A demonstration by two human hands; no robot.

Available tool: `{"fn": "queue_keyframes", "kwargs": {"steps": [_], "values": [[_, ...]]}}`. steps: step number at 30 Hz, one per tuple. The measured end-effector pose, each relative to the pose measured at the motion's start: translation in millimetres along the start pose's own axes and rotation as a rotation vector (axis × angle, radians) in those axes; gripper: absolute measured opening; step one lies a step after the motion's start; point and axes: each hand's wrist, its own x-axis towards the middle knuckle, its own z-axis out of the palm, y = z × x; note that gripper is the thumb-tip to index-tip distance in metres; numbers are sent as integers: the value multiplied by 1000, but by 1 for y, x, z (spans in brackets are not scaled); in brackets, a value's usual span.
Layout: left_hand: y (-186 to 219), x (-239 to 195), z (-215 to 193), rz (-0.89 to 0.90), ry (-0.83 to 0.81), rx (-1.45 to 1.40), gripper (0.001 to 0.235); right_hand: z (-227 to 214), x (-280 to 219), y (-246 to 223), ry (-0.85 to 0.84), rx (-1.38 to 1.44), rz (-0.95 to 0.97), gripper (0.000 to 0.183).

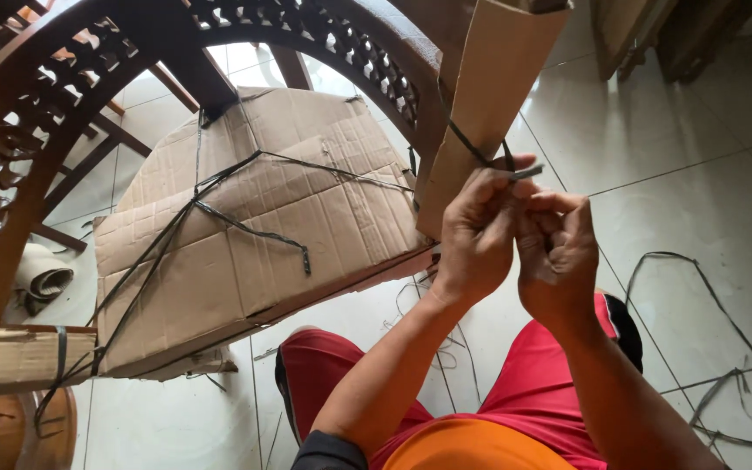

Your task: Wrapping a wooden chair with cardboard and securing it with plastic straps.

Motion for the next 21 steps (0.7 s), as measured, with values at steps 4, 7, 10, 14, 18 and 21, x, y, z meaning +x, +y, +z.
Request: {"fn": "queue_keyframes", "kwargs": {"steps": [4,7,10,14,18,21], "values": [[-2,1,0,-42,11,-12,8,-17,-4,15,8,-116,-33,14],[6,3,7,78,3,144,10,-21,12,-3,180,-221,24,27],[12,2,10,111,15,89,12,-24,32,-33,-13,-299,-260,66],[10,0,7,237,-7,384,6,-20,49,-39,-107,-382,-428,27],[22,-5,6,223,40,394,4,-16,41,-38,-82,-290,-388,33],[32,-18,11,-12,83,133,19,-17,33,-44,-94,-191,-365,43]]}}
